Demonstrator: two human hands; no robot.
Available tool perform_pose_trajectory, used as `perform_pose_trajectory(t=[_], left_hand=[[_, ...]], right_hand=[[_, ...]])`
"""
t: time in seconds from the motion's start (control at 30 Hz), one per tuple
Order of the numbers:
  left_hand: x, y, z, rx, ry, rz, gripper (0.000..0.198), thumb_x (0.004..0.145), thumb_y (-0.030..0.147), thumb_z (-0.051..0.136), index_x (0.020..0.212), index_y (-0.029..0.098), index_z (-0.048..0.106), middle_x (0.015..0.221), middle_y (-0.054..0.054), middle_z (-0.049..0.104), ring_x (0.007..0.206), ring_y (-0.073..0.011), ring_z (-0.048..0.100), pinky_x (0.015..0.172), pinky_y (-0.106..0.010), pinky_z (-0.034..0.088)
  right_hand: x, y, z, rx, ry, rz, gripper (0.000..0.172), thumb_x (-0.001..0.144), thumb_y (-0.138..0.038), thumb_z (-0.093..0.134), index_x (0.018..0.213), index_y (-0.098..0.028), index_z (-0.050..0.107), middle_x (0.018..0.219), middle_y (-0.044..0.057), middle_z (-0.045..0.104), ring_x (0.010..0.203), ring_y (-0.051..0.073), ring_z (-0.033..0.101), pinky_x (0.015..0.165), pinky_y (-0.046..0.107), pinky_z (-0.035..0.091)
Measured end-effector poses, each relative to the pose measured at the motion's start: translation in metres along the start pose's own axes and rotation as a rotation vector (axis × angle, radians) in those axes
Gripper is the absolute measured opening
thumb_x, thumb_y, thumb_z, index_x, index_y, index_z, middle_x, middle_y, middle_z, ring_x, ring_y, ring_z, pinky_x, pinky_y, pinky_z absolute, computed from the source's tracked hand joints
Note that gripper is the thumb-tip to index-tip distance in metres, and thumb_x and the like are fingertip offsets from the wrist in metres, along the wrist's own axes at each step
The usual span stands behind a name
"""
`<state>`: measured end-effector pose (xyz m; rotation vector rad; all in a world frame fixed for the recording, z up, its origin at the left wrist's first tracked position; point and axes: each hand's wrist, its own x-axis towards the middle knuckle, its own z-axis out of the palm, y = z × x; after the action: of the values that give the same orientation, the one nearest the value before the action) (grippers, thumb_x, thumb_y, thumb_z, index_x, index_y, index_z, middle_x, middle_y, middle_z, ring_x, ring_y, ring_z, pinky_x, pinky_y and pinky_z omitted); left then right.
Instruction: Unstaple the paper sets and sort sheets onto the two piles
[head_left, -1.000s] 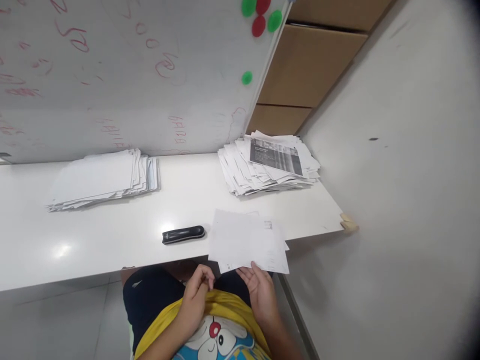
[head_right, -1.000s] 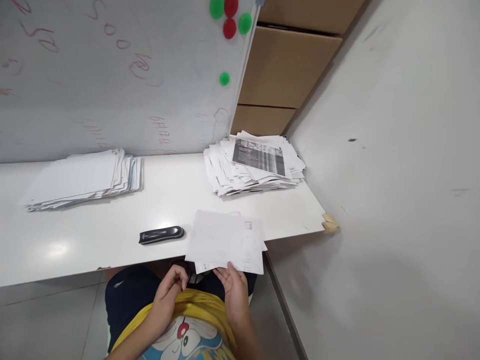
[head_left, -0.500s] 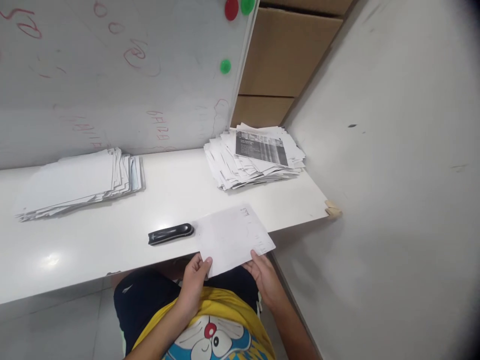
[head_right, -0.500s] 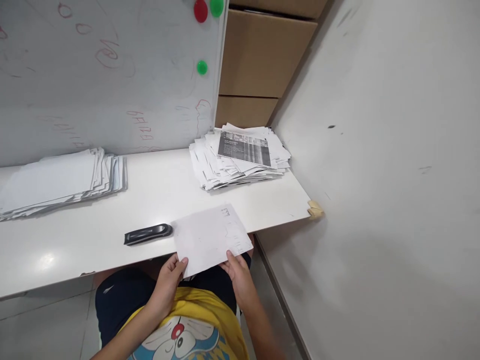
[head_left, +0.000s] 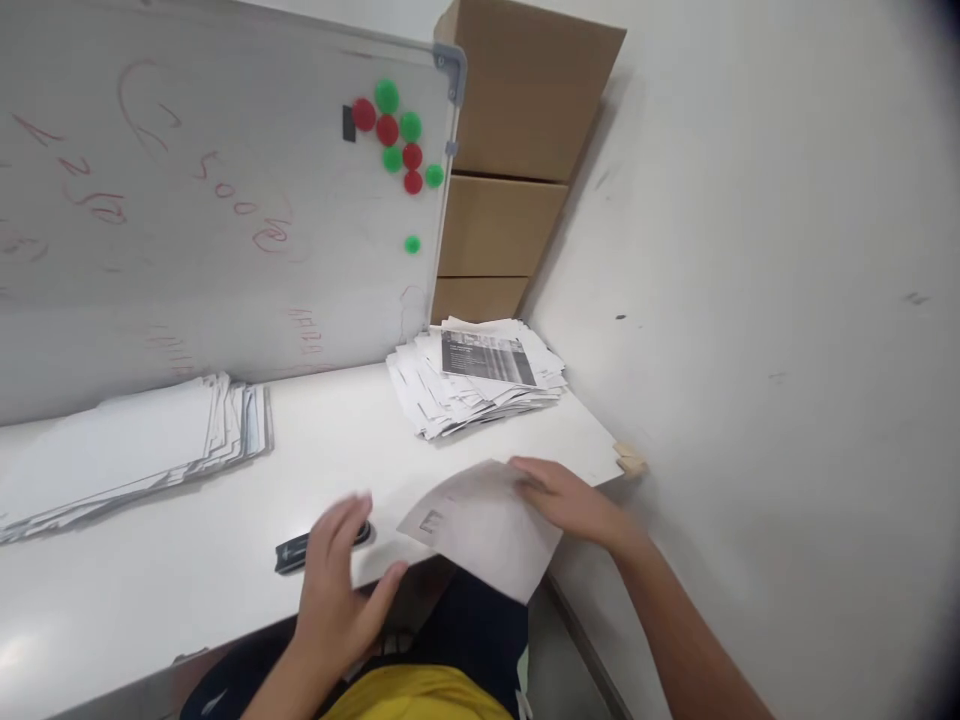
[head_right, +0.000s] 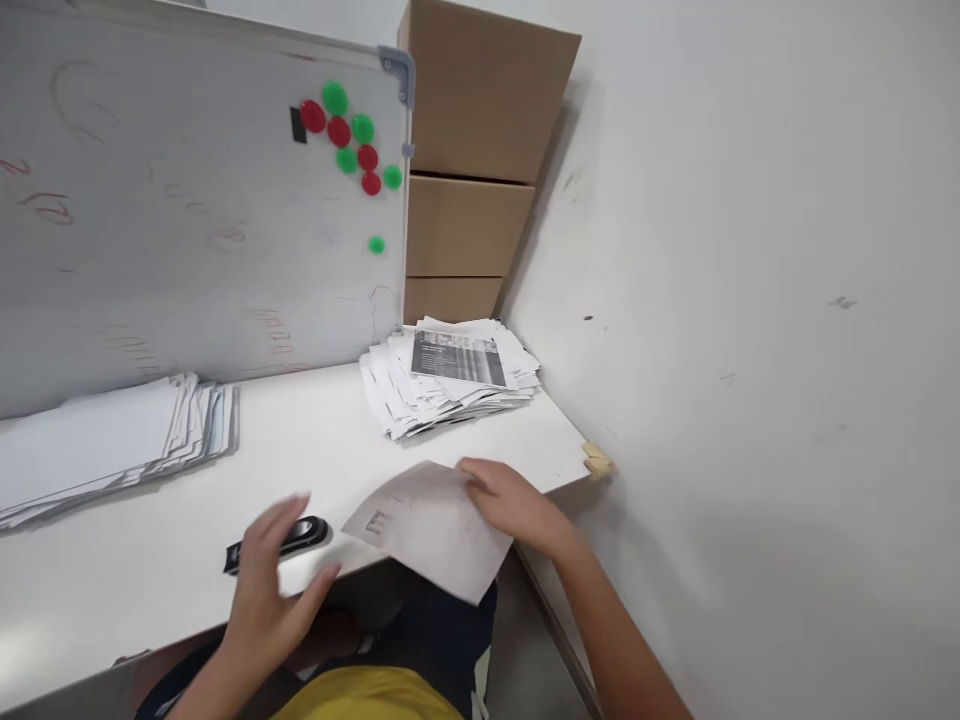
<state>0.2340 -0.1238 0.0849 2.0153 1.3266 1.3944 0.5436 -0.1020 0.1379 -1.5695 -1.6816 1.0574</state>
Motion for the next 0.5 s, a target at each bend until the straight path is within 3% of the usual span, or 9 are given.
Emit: perform_pose_trajectory(t=[0.07,0.13,0.2,0.27,0.33,0.4,0.43,0.5], left_hand=[[0.041,0.013,0.007,-0.05,-0.256,-0.064,0.067,0.073,0.04,0.072,0.134,0.025,0.048,0.131,-0.012,0.056,0.117,-0.0316,0.053,0.097,-0.046,0.043],[0.069,0.017,0.019,-0.202,-0.413,-0.239,0.054,0.079,0.044,0.063,0.129,0.024,0.053,0.12,-0.011,0.064,0.105,-0.0283,0.06,0.088,-0.04,0.048],[0.08,0.012,0.031,-0.374,-0.451,-0.408,0.039,0.084,0.047,0.054,0.112,0.021,0.064,0.102,-0.009,0.069,0.092,-0.0256,0.063,0.08,-0.037,0.05],[0.081,0.002,0.038,-0.506,-0.415,-0.536,0.038,0.085,0.05,0.052,0.101,0.018,0.066,0.092,-0.007,0.069,0.085,-0.0247,0.063,0.076,-0.036,0.05],[0.078,-0.005,0.039,-0.6,-0.352,-0.63,0.041,0.083,0.052,0.055,0.103,0.017,0.064,0.09,-0.007,0.069,0.081,-0.0237,0.063,0.074,-0.036,0.049],[0.076,-0.008,0.037,-0.672,-0.307,-0.686,0.044,0.081,0.052,0.058,0.106,0.017,0.063,0.093,-0.008,0.069,0.082,-0.0235,0.063,0.075,-0.035,0.049],[0.077,-0.008,0.036,-0.7,-0.297,-0.705,0.044,0.08,0.052,0.06,0.106,0.016,0.063,0.095,-0.008,0.069,0.083,-0.0238,0.064,0.076,-0.035,0.049],[0.078,-0.007,0.034,-0.723,-0.285,-0.723,0.043,0.078,0.05,0.062,0.105,0.016,0.063,0.098,-0.009,0.069,0.087,-0.0243,0.063,0.079,-0.036,0.048]], right_hand=[[0.025,-0.031,-0.005,-0.255,-0.129,-0.14,0.021,0.079,-0.018,0.047,0.075,-0.024,0.067,0.078,0.002,0.069,0.076,0.023,0.06,0.074,0.033,0.046],[0.046,-0.051,0.001,-0.434,-0.201,-0.236,0.025,0.08,-0.014,0.043,0.073,-0.023,0.066,0.076,0.003,0.068,0.072,0.022,0.059,0.074,0.033,0.045],[0.059,-0.056,0.007,-0.518,-0.146,-0.318,0.024,0.08,-0.014,0.045,0.081,-0.023,0.067,0.084,0.005,0.07,0.082,0.024,0.062,0.085,0.039,0.044],[0.065,-0.043,0.01,-0.493,0.043,-0.383,0.027,0.079,-0.019,0.052,0.102,-0.023,0.067,0.108,0.007,0.069,0.106,0.029,0.058,0.102,0.047,0.034],[0.065,-0.017,0.011,-0.363,0.312,-0.346,0.048,0.075,-0.028,0.063,0.122,-0.023,0.058,0.132,0.01,0.057,0.127,0.032,0.044,0.111,0.05,0.021],[0.061,0.015,0.018,-0.111,0.51,-0.182,0.068,0.069,-0.039,0.072,0.131,-0.022,0.05,0.141,0.012,0.048,0.133,0.033,0.037,0.111,0.05,0.021],[0.058,0.029,0.023,0.061,0.536,-0.079,0.073,0.067,-0.044,0.073,0.132,-0.022,0.049,0.14,0.013,0.049,0.131,0.034,0.039,0.109,0.05,0.027],[0.052,0.051,0.035,0.415,0.437,0.076,0.073,0.067,-0.052,0.072,0.13,-0.023,0.049,0.13,0.013,0.057,0.119,0.032,0.052,0.099,0.048,0.039]])
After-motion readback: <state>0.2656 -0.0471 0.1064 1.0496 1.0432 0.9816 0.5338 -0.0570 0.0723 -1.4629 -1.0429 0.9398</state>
